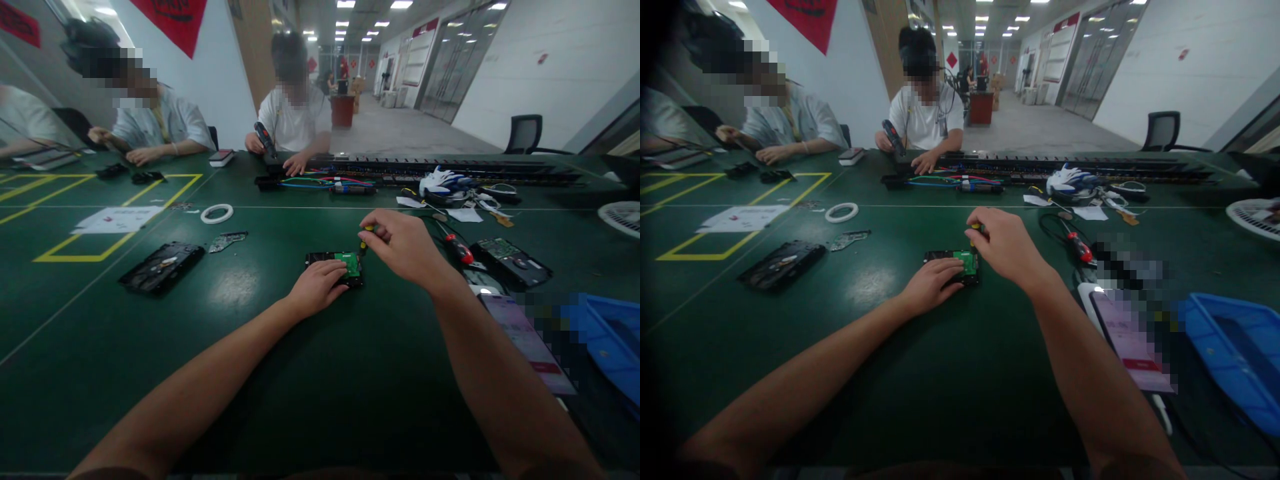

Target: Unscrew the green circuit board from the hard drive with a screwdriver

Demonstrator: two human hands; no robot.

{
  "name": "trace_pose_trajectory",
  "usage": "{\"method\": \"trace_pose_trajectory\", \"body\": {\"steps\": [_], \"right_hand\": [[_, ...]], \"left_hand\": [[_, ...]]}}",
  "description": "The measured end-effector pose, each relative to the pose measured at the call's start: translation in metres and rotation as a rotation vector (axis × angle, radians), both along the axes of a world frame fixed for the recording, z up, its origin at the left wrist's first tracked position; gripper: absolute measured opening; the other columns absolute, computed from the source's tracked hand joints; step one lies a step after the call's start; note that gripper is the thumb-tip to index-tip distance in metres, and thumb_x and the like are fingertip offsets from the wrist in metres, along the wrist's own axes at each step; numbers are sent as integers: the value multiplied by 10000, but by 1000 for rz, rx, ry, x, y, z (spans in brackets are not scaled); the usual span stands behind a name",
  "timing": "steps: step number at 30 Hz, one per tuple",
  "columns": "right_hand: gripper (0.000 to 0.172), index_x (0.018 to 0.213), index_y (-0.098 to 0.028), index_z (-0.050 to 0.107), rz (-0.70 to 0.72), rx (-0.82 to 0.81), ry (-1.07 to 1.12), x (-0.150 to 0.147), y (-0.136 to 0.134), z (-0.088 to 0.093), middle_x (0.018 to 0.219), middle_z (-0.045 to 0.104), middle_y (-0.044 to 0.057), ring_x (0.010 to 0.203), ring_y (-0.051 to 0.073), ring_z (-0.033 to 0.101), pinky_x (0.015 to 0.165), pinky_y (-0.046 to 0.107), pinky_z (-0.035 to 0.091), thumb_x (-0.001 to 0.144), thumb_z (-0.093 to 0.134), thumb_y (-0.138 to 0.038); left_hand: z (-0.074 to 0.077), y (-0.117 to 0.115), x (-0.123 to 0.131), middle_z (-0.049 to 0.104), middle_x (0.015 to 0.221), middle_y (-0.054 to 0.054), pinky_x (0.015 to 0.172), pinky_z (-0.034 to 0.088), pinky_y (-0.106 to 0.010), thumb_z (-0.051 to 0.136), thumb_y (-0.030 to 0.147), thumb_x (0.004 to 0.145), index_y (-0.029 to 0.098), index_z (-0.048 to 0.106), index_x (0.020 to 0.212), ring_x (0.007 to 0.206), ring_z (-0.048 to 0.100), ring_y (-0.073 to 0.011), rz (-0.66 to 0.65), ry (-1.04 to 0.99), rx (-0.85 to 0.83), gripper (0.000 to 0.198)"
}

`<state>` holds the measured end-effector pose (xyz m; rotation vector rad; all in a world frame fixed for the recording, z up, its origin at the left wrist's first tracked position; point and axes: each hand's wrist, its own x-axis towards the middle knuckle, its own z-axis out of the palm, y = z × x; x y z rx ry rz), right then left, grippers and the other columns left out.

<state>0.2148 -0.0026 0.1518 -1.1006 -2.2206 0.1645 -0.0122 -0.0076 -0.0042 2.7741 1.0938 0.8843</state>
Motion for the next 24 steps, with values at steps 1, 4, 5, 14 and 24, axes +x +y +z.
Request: {"method": "trace_pose_trajectory", "body": {"steps": [1,4,5,14,24], "right_hand": [[84,1014,-217,684,5,8,-3,0,0,0,1002,737,69,838,226,660,769,361,474,948,642,-246],[105,1034,-219,695,24,18,-14,1,-2,1,1031,732,78,875,236,663,792,371,485,955,630,-242],[117,1047,-220,697,31,15,-16,1,-3,1,1032,736,77,875,237,665,794,373,488,955,626,-237],[226,1131,-181,711,3,25,-23,1,-3,-2,1046,752,91,842,231,665,798,379,497,938,595,-160],[152,1088,-231,691,24,43,42,-9,10,-11,1054,735,70,868,230,643,788,377,480,969,599,-212]], "left_hand": [[0,0,0,673,1393,-127,1137,503,-515,626,377,1020,178,636,1336,1335,619,-290,2,-6,0,373],[-1,-1,0,674,1392,-132,1136,506,-515,626,384,1020,177,640,1333,1336,620,-289,8,-11,1,376],[-2,-1,0,674,1392,-132,1135,507,-514,626,387,1021,176,641,1332,1337,620,-288,8,-9,1,376],[-3,11,-13,701,1345,-141,1135,516,-506,635,350,1018,162,665,1312,1320,637,-280,9,-28,16,350],[-1,8,-12,681,1368,-145,1116,528,-508,644,345,989,165,649,1306,1286,651,-290,62,6,39,365]]}}
